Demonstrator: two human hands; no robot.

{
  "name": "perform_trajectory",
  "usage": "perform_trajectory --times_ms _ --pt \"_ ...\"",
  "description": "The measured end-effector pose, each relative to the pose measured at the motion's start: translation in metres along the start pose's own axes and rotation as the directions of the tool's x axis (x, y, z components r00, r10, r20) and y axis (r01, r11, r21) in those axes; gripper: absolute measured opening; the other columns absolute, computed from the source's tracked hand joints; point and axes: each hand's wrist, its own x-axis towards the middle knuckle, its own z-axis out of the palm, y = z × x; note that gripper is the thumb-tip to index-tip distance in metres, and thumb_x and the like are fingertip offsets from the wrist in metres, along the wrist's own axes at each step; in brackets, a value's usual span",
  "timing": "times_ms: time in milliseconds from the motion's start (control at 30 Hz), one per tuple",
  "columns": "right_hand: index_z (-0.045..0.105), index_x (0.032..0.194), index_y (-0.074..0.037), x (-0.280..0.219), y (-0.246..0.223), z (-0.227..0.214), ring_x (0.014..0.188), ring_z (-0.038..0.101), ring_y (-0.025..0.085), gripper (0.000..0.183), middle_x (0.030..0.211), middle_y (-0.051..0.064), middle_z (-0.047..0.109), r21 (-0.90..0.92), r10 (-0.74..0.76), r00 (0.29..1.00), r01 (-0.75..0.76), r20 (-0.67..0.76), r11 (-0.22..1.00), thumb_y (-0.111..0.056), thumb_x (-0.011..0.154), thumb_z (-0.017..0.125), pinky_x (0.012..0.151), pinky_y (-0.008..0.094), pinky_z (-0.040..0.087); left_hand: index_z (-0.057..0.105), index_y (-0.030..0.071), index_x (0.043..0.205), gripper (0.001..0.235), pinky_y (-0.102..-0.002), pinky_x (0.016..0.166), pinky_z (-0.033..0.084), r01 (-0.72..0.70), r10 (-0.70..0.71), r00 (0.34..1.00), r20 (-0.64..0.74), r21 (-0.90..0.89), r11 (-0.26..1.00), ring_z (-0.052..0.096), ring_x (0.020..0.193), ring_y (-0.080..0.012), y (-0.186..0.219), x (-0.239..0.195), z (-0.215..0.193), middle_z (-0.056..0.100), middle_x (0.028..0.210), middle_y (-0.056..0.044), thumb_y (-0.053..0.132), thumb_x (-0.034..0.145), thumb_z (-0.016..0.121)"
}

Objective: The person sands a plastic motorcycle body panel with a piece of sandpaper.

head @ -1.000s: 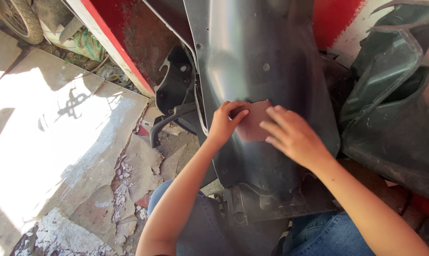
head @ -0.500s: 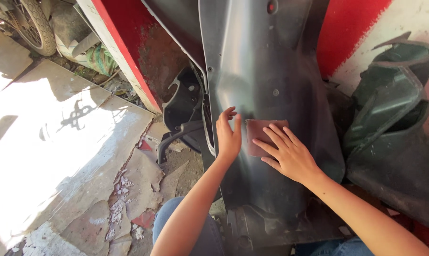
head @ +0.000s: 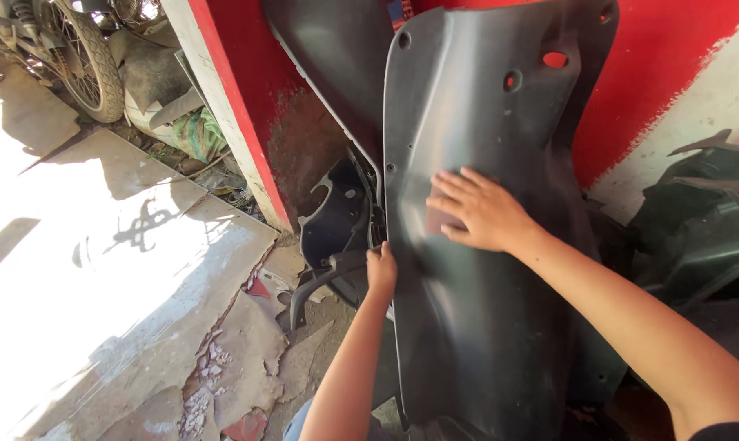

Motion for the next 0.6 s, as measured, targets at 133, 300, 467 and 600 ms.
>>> perform_trajectory --times_ms 133,300,467,600 --pt "0.063 0.135 -0.016 0.015 -0.017 0.020 0.147 0.037 0.027 0.053 0.153 0.013 0.048 -0.052 0.075 0.997 -0.076 -0.021 0.996 -0.043 0.090 0.064 0.123 0.047 0.024 0.066 -0.004 0.113 0.053 -0.042 0.093 0.050 0.122 -0.110 0.983 0.149 -0.073 0.990 0.067 0.101 -0.0337 0.007 -0.008 0.006 0.072 0.109 -0.023 0.045 0.106 0.045" --pt "0.072 0.125 -0.016 0.034 0.007 0.032 0.144 0.041 0.030 0.047 0.146 0.013 0.055 -0.043 -0.082 0.997 0.082 0.008 0.996 -0.046 0.090 0.062 0.122 0.050 0.027 0.061 -0.001 0.131 0.064 -0.036 0.105 0.042 0.337 -0.246 0.929 0.276 -0.363 0.869 0.061 0.119 -0.0234 0.024 -0.013 -0.001 0.068 0.126 -0.011 0.054 0.103 0.041" --pt "0.069 0.136 -0.021 0.071 0.059 -0.025 0.150 0.043 0.023 0.049 0.157 0.010 0.053 -0.571 -0.015 0.980 -0.103 -0.198 0.815 -0.049 0.099 0.055 0.126 0.043 0.026 0.061 -0.003 0.133 0.070 -0.037 0.106 0.041 0.394 -0.335 0.909 0.249 -0.244 0.886 0.059 0.118 -0.0259 0.054 -0.036 -0.015 0.067 0.124 -0.013 0.057 0.102 0.041" --pt "0.068 0.132 -0.020 0.065 0.069 -0.010 0.149 0.043 0.026 0.046 0.157 0.012 0.050 -0.460 -0.053 0.996 0.014 -0.072 0.888 -0.047 0.097 0.055 0.125 0.046 0.027 0.060 0.001 0.134 0.069 -0.037 0.106 0.041 0.386 -0.336 0.912 0.237 -0.208 0.899 0.059 0.116 -0.0259 0.050 -0.034 -0.013 0.067 0.123 -0.013 0.058 0.100 0.043"
